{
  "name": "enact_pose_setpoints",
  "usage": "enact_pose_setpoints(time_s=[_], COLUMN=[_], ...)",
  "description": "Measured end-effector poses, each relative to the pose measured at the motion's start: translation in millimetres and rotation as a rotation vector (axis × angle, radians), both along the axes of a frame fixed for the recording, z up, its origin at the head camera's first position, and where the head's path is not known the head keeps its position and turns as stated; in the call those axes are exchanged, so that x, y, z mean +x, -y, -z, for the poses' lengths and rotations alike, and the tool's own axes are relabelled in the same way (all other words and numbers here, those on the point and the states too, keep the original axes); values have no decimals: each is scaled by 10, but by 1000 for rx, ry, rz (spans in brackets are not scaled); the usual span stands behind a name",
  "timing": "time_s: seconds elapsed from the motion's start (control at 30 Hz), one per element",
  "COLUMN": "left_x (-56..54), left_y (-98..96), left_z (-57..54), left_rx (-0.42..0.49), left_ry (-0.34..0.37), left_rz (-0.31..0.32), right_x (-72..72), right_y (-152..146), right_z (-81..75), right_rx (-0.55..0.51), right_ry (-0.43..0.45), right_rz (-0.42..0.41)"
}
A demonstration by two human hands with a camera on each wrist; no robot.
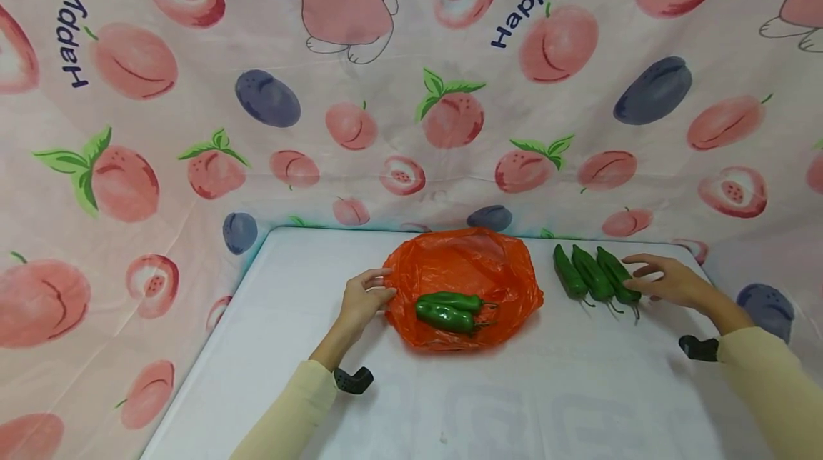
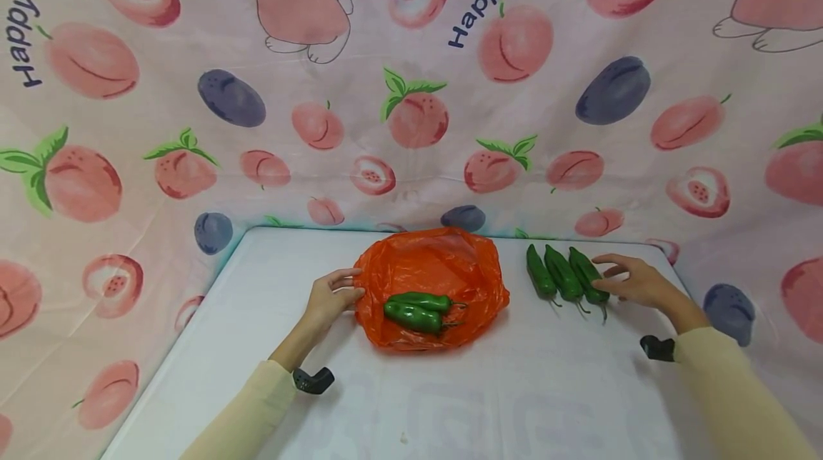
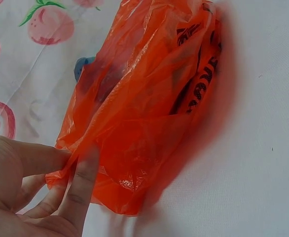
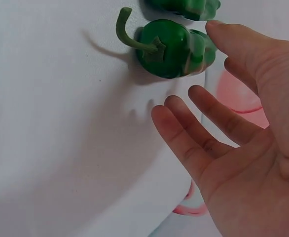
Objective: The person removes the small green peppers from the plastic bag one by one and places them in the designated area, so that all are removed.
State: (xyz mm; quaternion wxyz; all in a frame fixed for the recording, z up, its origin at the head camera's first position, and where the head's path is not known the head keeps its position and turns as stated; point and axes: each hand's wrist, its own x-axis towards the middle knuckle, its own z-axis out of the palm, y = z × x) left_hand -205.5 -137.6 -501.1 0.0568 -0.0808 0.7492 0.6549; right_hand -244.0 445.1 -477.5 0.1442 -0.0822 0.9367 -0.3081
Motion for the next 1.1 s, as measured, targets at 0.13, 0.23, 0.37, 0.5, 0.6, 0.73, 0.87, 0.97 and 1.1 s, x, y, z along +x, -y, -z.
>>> enact_pose_setpoints(time_s=[0.13,0.23,0.37,0.5,0.6,0.73,0.87,0.97,1.1], left_x=[10,13,7,0,-5,-21,-34,-49,-85], left_y=[-5,-7,-14,-27,-36,-35,-36,-36,-34], left_z=[-11,-22,-30,-36,-28,-21,-35,-46,-49], left_rx=[-3,0,3,-2,-5,-2,3,8,9], left_ry=[5,12,5,3,2,1,2,5,12], left_rz=[5,4,4,-2,-4,-3,0,2,0], right_x=[13,7,7,8,5,2,-6,-11,-29], right_y=[3,29,76,119,150,210,264,298,341], right_z=[-29,-69,-144,-222,-280,-352,-397,-421,-460], right_rx=[39,84,124,133,123,101,88,78,52], right_ry=[-20,-67,-154,-236,-272,-287,-323,-374,-441], right_rz=[-10,-26,-37,-54,-49,-29,-19,-18,-23])
